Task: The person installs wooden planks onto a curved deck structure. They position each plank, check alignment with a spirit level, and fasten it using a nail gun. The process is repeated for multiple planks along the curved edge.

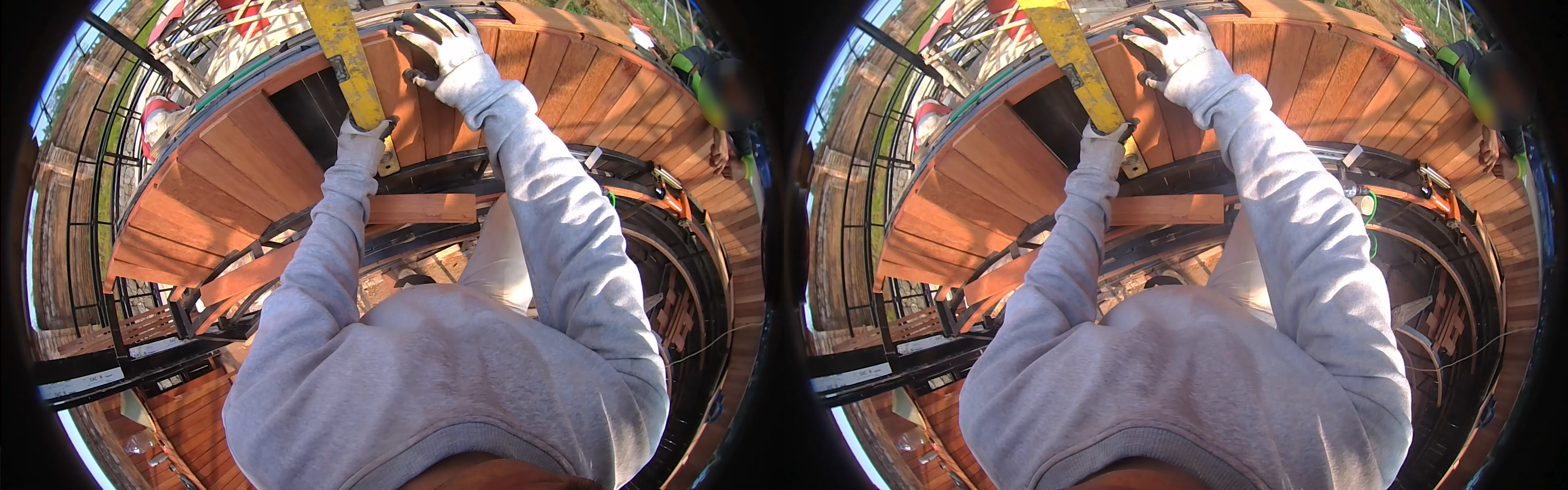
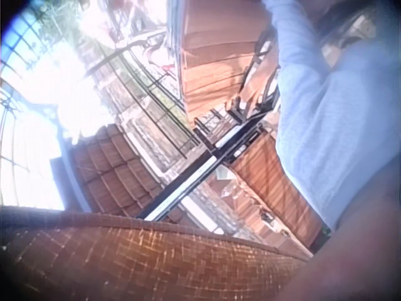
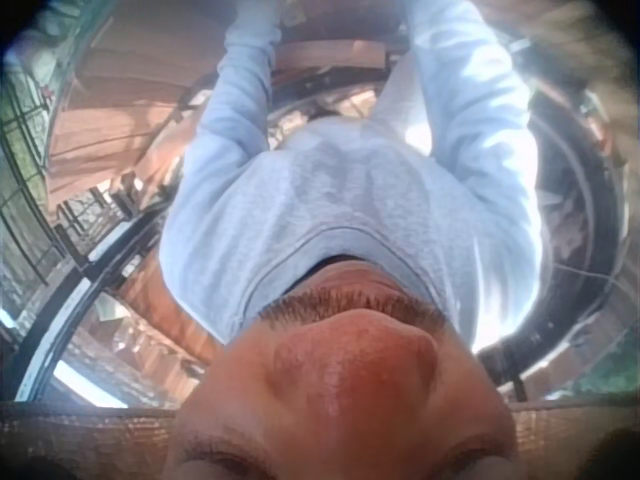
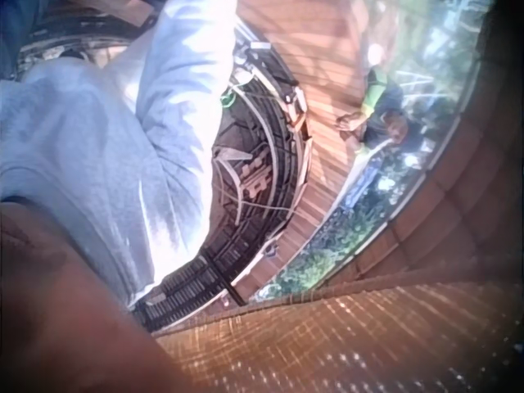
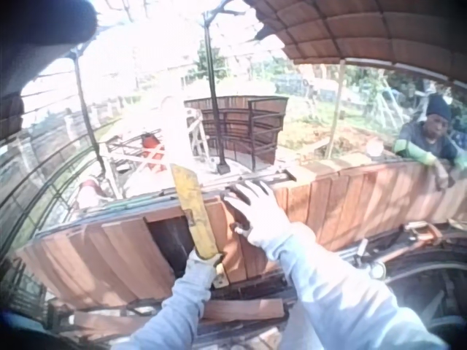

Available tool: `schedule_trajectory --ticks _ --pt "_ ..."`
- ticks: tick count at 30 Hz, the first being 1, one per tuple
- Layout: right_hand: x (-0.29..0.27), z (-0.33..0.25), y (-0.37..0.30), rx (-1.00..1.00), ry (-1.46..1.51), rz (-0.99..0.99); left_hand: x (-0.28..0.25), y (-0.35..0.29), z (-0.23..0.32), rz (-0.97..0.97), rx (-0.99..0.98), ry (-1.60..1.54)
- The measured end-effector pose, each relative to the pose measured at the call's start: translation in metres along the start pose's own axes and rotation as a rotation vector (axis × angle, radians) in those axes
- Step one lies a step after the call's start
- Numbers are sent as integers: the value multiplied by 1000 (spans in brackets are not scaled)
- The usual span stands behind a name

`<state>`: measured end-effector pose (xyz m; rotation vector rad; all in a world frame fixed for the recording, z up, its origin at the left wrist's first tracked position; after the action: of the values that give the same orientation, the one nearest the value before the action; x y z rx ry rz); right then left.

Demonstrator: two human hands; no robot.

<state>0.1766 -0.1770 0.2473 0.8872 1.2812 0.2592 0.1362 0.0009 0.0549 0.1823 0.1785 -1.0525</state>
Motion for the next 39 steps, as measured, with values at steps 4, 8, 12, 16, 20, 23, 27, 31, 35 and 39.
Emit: schedule_trajectory --ticks 4,8,12,16,20,23,27,31,35,39 --pt "-4 1 -1 -10 -4 14 5 1 -3 -48 -62 -5" --pt "-4 -1 0 -20 -11 12 5 3 -12 -60 -52 -80" --pt "33 19 -6 118 -408 -251 5 2 -9 -53 -112 -9" --pt "34 24 -10 97 -318 -148 3 2 -9 -25 -73 43" --pt "24 24 -6 110 -194 -48 0 -3 -2 -24 -95 56" --pt "23 25 -8 119 -177 -31 0 -9 11 -16 -52 47" --pt "26 25 -9 100 -197 -27 0 -8 10 -29 -66 50" --pt "26 25 -9 95 -198 -29 2 -8 7 -63 -127 55" --pt "28 25 -8 106 -184 -35 3 -3 -4 -49 -96 2" --pt "23 23 -9 86 -159 1 4 -2 -1 -47 -113 60"
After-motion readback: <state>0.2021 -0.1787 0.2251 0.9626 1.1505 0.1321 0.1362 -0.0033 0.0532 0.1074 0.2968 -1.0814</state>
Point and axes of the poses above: each hand's wrist, its own y-axis towards the middle knuckle, its own x-axis out of the palm, z = x × y, the point moved 10 cm from there along y, towards the middle knuckle, and after that the axes turned 5 degrees about -x, right-handed, at the moved point
